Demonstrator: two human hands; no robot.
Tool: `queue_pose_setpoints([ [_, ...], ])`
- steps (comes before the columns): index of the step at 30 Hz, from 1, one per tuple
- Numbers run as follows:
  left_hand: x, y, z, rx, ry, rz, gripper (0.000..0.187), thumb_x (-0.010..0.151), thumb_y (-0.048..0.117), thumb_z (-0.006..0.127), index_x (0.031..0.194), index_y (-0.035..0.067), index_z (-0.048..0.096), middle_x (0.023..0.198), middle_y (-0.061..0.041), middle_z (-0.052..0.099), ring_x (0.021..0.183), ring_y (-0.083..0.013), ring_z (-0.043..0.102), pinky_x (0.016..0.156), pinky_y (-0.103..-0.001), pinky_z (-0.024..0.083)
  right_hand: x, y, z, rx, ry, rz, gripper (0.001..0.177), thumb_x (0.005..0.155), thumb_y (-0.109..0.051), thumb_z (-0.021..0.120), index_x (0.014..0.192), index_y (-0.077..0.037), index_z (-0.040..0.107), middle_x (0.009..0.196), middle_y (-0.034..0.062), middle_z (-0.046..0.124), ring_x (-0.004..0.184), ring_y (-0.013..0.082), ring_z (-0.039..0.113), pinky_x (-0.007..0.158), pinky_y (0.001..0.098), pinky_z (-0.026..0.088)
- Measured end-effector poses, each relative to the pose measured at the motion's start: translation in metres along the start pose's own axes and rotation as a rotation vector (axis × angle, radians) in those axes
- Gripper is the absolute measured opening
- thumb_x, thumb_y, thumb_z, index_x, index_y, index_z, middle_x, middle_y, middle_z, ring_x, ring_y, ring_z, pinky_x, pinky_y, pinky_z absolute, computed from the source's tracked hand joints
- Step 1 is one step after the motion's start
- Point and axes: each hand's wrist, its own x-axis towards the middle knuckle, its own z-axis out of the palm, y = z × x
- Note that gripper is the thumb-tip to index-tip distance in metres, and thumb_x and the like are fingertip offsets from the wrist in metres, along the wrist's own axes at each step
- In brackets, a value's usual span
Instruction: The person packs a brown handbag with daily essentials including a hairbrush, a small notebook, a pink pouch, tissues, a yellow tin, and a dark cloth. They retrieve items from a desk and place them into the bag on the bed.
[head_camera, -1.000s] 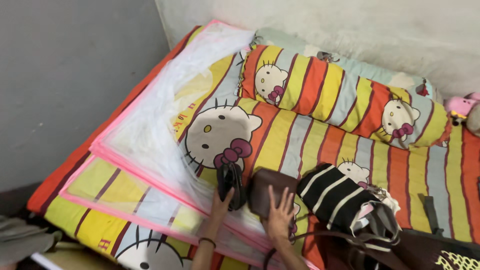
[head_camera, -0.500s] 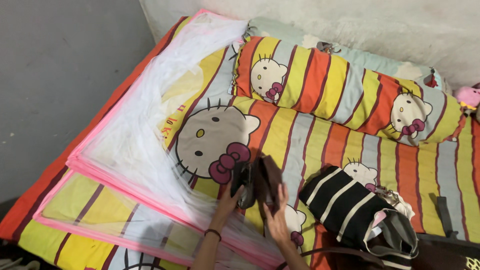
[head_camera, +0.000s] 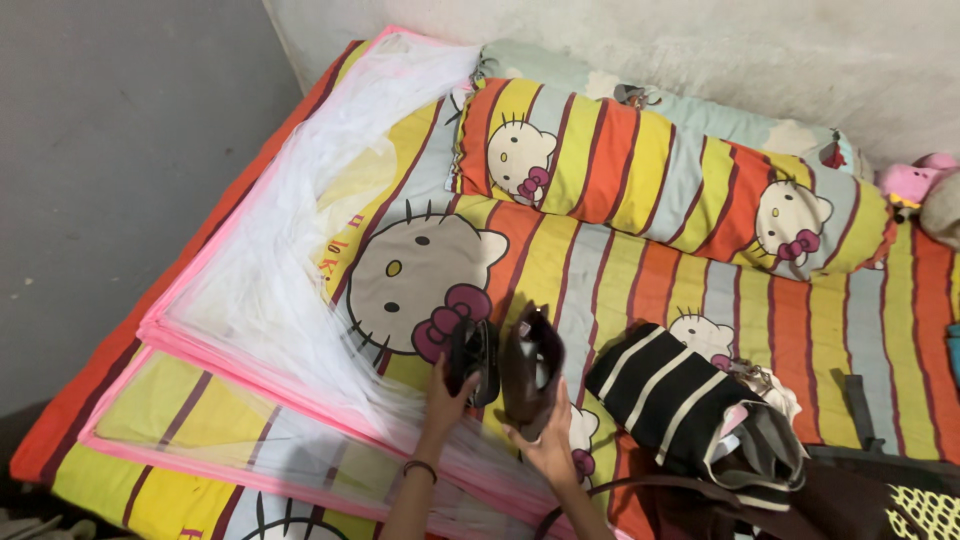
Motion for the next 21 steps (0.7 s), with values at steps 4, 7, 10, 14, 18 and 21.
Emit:
queue_pose_setpoints([
  [4,-0.018,0.013,-0.007,-0.163,0.018,0.033,0.082,0.086,0.034,0.080,0.148,-0.003,0.043,0.138,-0.022,0.058,0.125,-0.0300,0.061,0.102,-0.039,0.051,-0.011,-0.012,-0.016,0.127,-0.047,0.203,0.109,0.071,-0.044,0.092,0.151,-0.003,0.029,0.146,0.0231,0.048,0.138,0.0330,0.051,0.118,0.0398,0.043],
  [7,-0.028,0.020,-0.008,-0.267,0.002,-0.056,0.075,0.085,0.034,0.078,0.144,-0.002,0.048,0.129,-0.020,0.067,0.115,-0.0290,0.067,0.096,-0.038,0.056,0.001,-0.036,-0.037,0.472,0.002,0.417,0.129,0.072,-0.038,0.086,0.161,-0.006,-0.001,0.150,0.0260,0.048,0.135,0.0351,0.055,0.112,0.0385,0.043],
  [10,-0.023,0.023,-0.009,-0.054,0.065,-0.039,0.068,0.086,0.033,0.078,0.140,0.000,0.054,0.127,-0.018,0.067,0.114,-0.0284,0.068,0.096,-0.038,0.055,0.025,-0.059,-0.048,0.692,0.118,0.197,0.128,0.077,-0.025,0.083,0.161,-0.014,-0.012,0.151,0.0284,0.041,0.133,0.0352,0.051,0.102,0.0401,0.047],
  [14,-0.033,0.013,-0.020,0.220,0.060,0.034,0.064,0.092,0.031,0.078,0.140,-0.003,0.053,0.131,-0.024,0.062,0.119,-0.0373,0.062,0.098,-0.042,0.049,0.022,-0.067,-0.034,0.279,-0.035,0.437,0.113,0.084,-0.016,0.075,0.163,-0.019,-0.006,0.123,0.0252,0.068,0.111,0.0331,0.069,0.097,0.0377,0.053],
  [18,-0.026,0.007,-0.013,0.121,-0.037,0.093,0.057,0.094,0.029,0.068,0.140,-0.001,0.054,0.126,-0.023,0.069,0.117,-0.0376,0.067,0.098,-0.041,0.051,0.023,-0.039,-0.027,0.207,-0.105,0.362,0.090,0.089,0.000,0.055,0.166,-0.018,0.013,0.114,0.0229,0.072,0.101,0.0338,0.071,0.090,0.0411,0.055],
  [21,-0.017,0.002,-0.012,0.196,-0.008,0.053,0.058,0.094,0.026,0.063,0.145,0.001,0.052,0.124,-0.026,0.069,0.116,-0.0388,0.067,0.098,-0.042,0.052,0.037,-0.010,-0.037,0.255,-0.039,0.372,0.073,0.091,0.001,0.051,0.158,-0.013,0.028,0.122,0.0203,0.068,0.106,0.0315,0.066,0.093,0.0414,0.051],
])
